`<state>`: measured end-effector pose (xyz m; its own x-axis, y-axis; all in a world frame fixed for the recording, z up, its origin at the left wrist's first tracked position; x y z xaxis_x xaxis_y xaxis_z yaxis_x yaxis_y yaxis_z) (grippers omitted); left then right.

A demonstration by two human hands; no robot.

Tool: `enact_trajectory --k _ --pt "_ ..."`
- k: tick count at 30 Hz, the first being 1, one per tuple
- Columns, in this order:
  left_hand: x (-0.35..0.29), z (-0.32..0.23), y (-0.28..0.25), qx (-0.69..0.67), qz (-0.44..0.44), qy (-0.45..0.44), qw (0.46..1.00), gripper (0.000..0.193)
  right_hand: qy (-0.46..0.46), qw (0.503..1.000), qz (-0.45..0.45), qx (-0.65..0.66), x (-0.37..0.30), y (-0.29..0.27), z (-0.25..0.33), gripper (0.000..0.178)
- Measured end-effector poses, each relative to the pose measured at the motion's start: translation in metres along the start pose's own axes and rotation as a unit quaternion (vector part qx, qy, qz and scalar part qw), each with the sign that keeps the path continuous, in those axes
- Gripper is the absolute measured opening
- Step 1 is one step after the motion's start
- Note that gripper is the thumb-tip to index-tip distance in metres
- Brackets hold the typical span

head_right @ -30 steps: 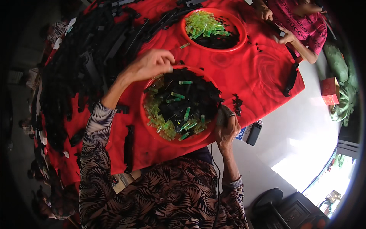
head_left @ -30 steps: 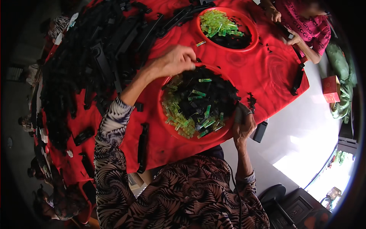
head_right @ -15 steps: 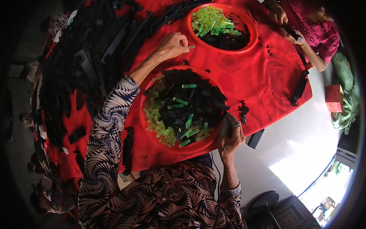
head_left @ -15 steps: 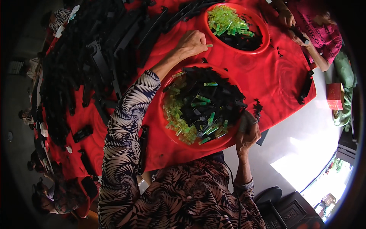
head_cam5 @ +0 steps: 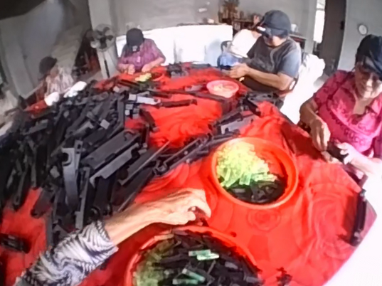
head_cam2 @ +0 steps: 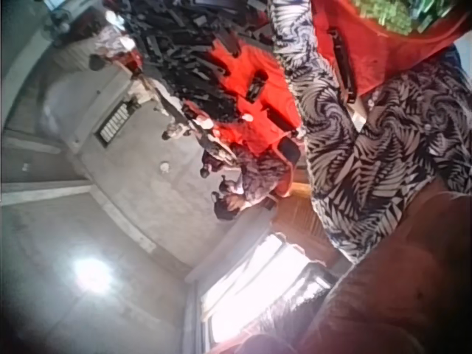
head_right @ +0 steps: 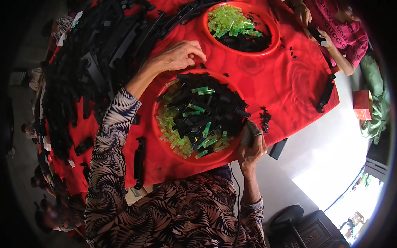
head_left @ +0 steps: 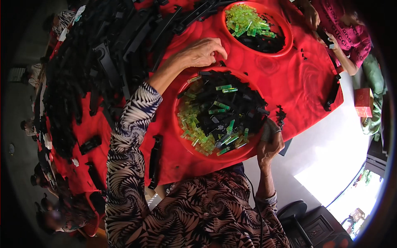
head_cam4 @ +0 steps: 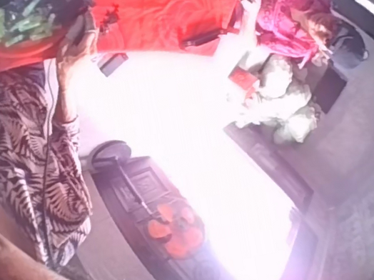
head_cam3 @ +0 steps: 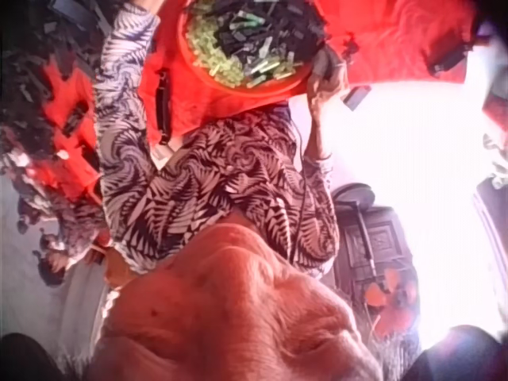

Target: Assembling or inspecting black and green plastic components at a work table with multiple people.

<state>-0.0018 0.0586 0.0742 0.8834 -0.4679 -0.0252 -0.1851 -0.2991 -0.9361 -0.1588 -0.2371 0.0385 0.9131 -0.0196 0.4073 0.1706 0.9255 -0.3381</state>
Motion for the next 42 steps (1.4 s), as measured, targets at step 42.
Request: enact_trajectory --k 42 --pt "-0.005 -0.012 0.022 0.023 -0.021 0.027 0.999 0.02 0.1 0.995 -0.004 0.027 -0.008 0.0 0.007 0.033"
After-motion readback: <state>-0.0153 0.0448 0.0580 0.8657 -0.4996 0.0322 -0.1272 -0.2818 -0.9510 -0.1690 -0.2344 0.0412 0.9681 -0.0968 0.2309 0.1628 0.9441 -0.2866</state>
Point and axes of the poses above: each hand's wrist, its own x-axis towards the middle knuckle, its own y-axis out of the palm, z = x × y, the point moved 6 cm from there along x, towards the middle knuckle, and after that the axes turned 15 degrees about x, right-handed, at the moved point
